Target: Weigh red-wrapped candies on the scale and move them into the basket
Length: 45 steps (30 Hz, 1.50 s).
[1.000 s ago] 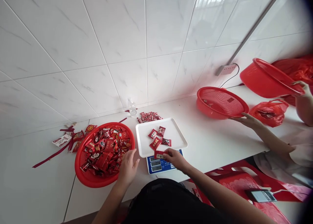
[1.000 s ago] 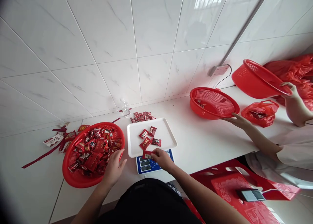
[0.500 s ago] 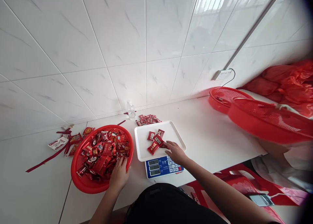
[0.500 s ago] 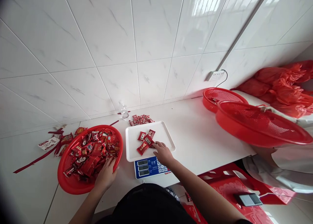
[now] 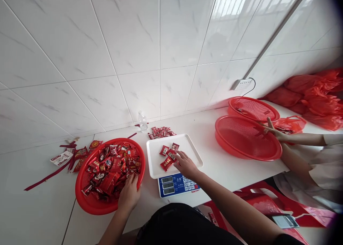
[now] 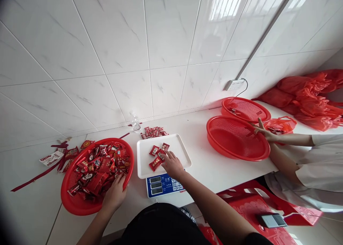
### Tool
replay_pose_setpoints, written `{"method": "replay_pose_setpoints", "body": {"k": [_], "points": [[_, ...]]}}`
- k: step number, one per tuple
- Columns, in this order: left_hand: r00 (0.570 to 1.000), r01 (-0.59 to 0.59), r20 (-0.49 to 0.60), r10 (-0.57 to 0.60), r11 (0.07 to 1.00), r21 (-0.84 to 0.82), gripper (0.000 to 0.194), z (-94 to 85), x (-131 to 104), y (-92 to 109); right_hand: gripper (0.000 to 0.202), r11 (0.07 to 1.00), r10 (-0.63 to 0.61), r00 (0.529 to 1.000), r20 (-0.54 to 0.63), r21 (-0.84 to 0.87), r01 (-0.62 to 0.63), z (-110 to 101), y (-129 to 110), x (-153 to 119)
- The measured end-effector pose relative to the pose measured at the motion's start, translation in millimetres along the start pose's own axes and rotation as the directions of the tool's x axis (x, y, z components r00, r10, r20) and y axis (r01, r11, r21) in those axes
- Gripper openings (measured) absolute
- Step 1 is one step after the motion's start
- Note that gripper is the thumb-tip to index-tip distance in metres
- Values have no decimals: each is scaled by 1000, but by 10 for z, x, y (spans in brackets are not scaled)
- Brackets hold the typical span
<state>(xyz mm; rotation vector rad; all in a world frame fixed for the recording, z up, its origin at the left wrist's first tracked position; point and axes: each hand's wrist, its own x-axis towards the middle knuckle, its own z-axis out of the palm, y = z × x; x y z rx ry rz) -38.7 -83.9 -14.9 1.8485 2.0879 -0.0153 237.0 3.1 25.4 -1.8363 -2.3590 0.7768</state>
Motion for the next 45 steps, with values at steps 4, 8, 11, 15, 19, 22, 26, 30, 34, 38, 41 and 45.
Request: {"method": "replay_pose_setpoints", "body": {"k": [4, 8, 11, 15, 19, 22, 26, 30, 34, 38, 41, 45], "points": [[1000, 7, 9, -7, 1000, -14, 47, -3, -7, 0, 56, 999, -40, 994, 103, 9, 39, 100, -43, 38], [1000, 9, 5, -9, 1000, -30, 47, -16, -23, 17, 49, 996, -93, 994, 63, 18, 92, 102, -16, 46], [1000, 5, 0, -5, 1000, -19, 47, -26, -24, 24, 50, 997, -78, 996, 33, -17, 79, 25, -2, 155], [1000, 0, 10, 0, 1000, -6, 48, -43, -20, 22, 54, 999, -17, 995, 94, -48, 21, -48, 37, 335], [1000, 15, 20, -15, 1000, -10, 48, -56, -29, 31, 54, 999, -4, 994, 111, -38, 8, -33, 141, 320], [1000, 24, 20, -23, 1000, -18, 47, -58, -36, 44, 57, 999, -18, 997, 81, -26, 20, 4, 251, 207], [999, 31, 15, -31, 1000, 4, 46, -58, -37, 59, 63, 1000, 1, 999, -36, -3, -1, 61, 399, 54], [999, 37, 30, -38, 999, 26, 46, -70, -39, 71, 47, 998, 66, 991, -114, 24, -64, 98, 495, -47], [999, 39, 24, -40, 999, 27, 45, -81, -39, 76, 35, 996, 92, 984, -152, 29, -89, 128, 525, -80], [999, 39, 21, -40, 998, 38, 45, -79, -37, 77, 30, 995, 97, 975, -200, 54, -88, 174, 531, -59], [999, 36, 13, -37, 999, 41, 45, -78, -39, 80, 29, 993, 104, 959, -264, 82, -85, 147, 573, -27], [999, 32, 8, -32, 999, 31, 45, -81, -43, 79, 31, 982, 182, 892, -413, 116, -146, -66, 781, 15]]}}
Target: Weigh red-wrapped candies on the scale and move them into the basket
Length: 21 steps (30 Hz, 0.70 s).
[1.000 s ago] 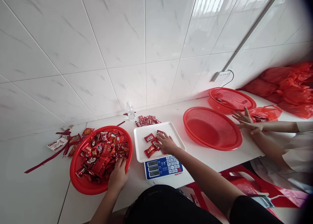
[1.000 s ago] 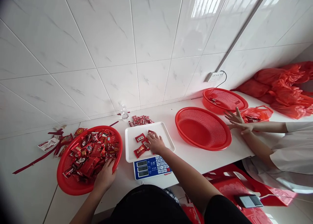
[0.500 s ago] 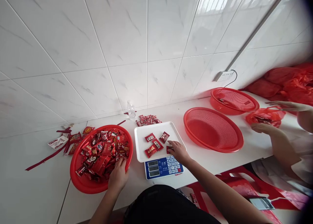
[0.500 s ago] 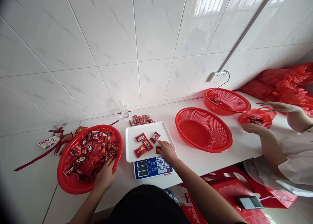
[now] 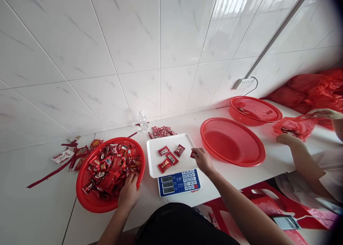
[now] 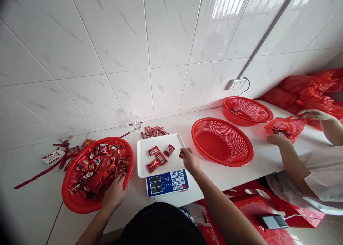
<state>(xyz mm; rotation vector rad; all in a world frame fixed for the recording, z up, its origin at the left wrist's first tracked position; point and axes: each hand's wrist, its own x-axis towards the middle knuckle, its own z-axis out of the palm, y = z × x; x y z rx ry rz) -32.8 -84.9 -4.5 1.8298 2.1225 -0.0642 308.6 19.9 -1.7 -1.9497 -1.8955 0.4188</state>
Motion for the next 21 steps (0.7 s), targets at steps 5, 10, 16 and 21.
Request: {"method": "replay_pose_setpoints", "body": {"k": [5, 10, 16, 21], "points": [[1000, -6, 9, 6, 1000, -2, 46, 7, 5, -17, 34, 987, 152, 966, -208, -25, -160, -393, 393, 249], [1000, 5, 18, -5, 1000, -3, 46, 33, 14, -21, 44, 958, 232, 927, -295, -94, -270, -576, 526, 354], [1000, 13, 18, -13, 1000, -15, 46, 45, 20, -25, 46, 944, -157, 986, 60, -283, 168, -154, 68, 343], [999, 17, 29, -17, 1000, -9, 46, 35, 17, -22, 60, 883, -346, 836, 426, -154, 443, 238, -288, 278]]}}
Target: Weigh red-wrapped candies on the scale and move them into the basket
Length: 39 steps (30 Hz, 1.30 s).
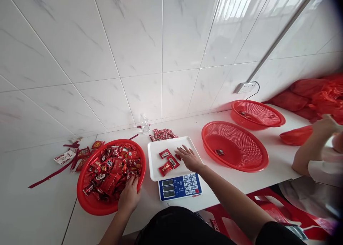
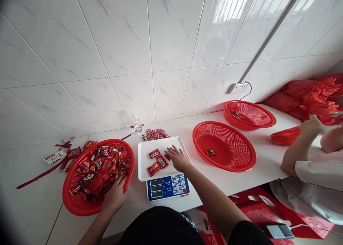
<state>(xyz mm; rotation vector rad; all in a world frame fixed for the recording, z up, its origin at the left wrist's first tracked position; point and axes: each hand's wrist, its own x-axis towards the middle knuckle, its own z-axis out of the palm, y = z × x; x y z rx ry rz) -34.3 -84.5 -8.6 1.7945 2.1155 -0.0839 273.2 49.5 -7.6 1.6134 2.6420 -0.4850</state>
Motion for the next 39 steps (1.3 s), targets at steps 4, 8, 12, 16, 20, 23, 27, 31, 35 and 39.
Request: {"method": "replay_pose_setpoints", "body": {"k": [4, 8, 12, 16, 20, 23, 27, 31, 35, 39], "points": [[1000, -4, -4, 4, 1000, 2, 47, -2, -5, 2, 47, 995, 34, 999, -9, 92, -33, 43, -82, -5], [1000, -2, -11, 2, 1000, -7, 47, -6, -9, 2, 38, 985, 145, 981, -126, 109, -132, -21, 40, -98], [1000, -9, -5, 9, 1000, -8, 46, -7, -11, 5, 38, 936, 350, 893, -284, 138, -323, -200, 363, -255], [1000, -8, -18, 8, 1000, -2, 45, 2, -5, 8, 42, 820, 570, 737, -363, 196, -537, -412, 758, -423], [1000, -14, -11, 14, 1000, 2, 46, 6, 0, 7, 46, 760, 640, 666, -384, 190, -621, -460, 885, -418], [1000, -10, 2, 10, 1000, 10, 47, -1, -2, 8, 44, 879, 468, 810, -354, 95, -467, -350, 642, -246], [1000, -7, 18, 7, 1000, 6, 48, -28, -10, 17, 43, 987, 151, 982, -110, 71, -143, -150, 14, 65], [999, 12, 36, -11, 1000, -17, 49, -55, -22, 20, 44, 990, -22, 1000, -1, 138, 22, -46, -498, 311], [1000, 7, 22, -6, 999, -33, 50, -44, -28, 7, 40, 985, -44, 999, -13, 168, 46, 11, -645, 450], [1000, 20, 25, -19, 999, -40, 50, -31, -24, 7, 30, 980, 30, 996, -80, 198, -14, 57, -606, 493]]}}
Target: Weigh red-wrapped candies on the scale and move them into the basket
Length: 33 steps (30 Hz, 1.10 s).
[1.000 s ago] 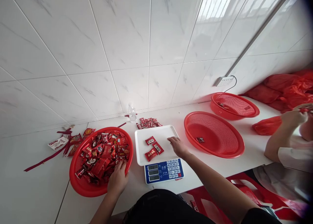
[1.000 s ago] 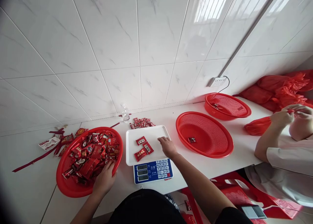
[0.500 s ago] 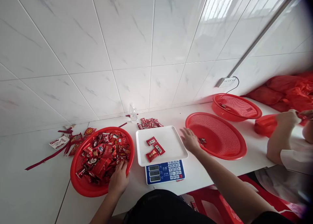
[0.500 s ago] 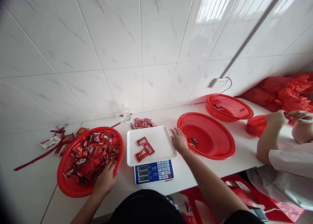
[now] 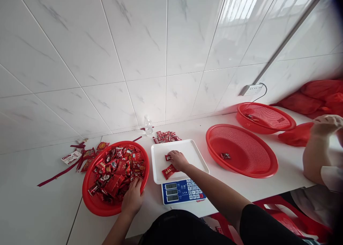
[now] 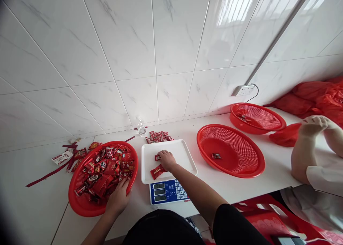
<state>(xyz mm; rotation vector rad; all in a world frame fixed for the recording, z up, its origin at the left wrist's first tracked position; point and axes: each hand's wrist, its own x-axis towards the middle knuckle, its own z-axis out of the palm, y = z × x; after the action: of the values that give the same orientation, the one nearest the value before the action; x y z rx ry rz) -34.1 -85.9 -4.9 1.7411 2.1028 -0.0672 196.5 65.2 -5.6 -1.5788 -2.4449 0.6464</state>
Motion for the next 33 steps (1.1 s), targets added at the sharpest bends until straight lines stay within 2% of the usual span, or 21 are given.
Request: {"method": "replay_pose_setpoints", "body": {"k": [4, 7, 10, 13, 15, 16, 17, 18, 19, 22, 24, 26, 28, 30, 33], "points": [[1000, 4, 8, -4, 1000, 13, 50, -13, 3, 11, 24, 994, 101, 985, -140, 57, -94, -82, 124, -36], [1000, -9, -2, 9, 1000, 25, 49, -21, 2, 14, 26, 974, 218, 933, -285, 118, -192, -298, 380, -146], [1000, -14, -9, 14, 999, 30, 48, -10, 5, 8, 29, 932, 362, 836, -413, 167, -321, -620, 798, -350], [1000, -14, -11, 15, 999, 31, 47, 20, 18, -6, 34, 845, 526, 692, -494, 214, -489, -910, 1223, -599], [1000, -18, -16, 19, 999, 38, 47, 41, 26, -13, 41, 790, 591, 608, -530, 229, -568, -995, 1396, -730], [999, -23, -23, 24, 999, 43, 47, 47, 29, -15, 43, 782, 594, 595, -541, 217, -584, -989, 1430, -771], [999, -29, -31, 30, 998, 47, 46, 51, 30, -16, 45, 791, 578, 608, -545, 191, -582, -951, 1423, -792], [999, -32, -38, 34, 998, 51, 46, 52, 29, -15, 45, 814, 545, 647, -533, 152, -561, -881, 1376, -796], [998, -35, -41, 37, 998, 54, 45, 50, 27, -12, 44, 849, 495, 710, -501, 105, -518, -784, 1290, -784], [999, -27, -40, 29, 998, 54, 45, 36, 19, -3, 46, 946, 315, 900, -301, 19, -325, -408, 867, -701], [999, -24, -44, 26, 998, 50, 45, 30, 15, 1, 50, 979, 203, 968, -147, 16, -203, -172, 539, -651], [998, -29, -52, 31, 999, 44, 45, 28, 14, 1, 50, 987, 163, 985, -51, 25, -162, -5, 266, -626], [997, -38, -59, 40, 999, 39, 45, 30, 13, 0, 44, 991, 130, 991, -37, 20, -130, 87, 95, -625], [997, -42, -62, 44, 998, 39, 44, 32, 11, -2, 43, 994, 107, 993, -45, 10, -107, 126, 34, -636], [998, -29, -57, 31, 999, 45, 45, 30, 3, 0, 39, 987, 141, 986, -90, 94, -133, 129, 100, -657]]}}
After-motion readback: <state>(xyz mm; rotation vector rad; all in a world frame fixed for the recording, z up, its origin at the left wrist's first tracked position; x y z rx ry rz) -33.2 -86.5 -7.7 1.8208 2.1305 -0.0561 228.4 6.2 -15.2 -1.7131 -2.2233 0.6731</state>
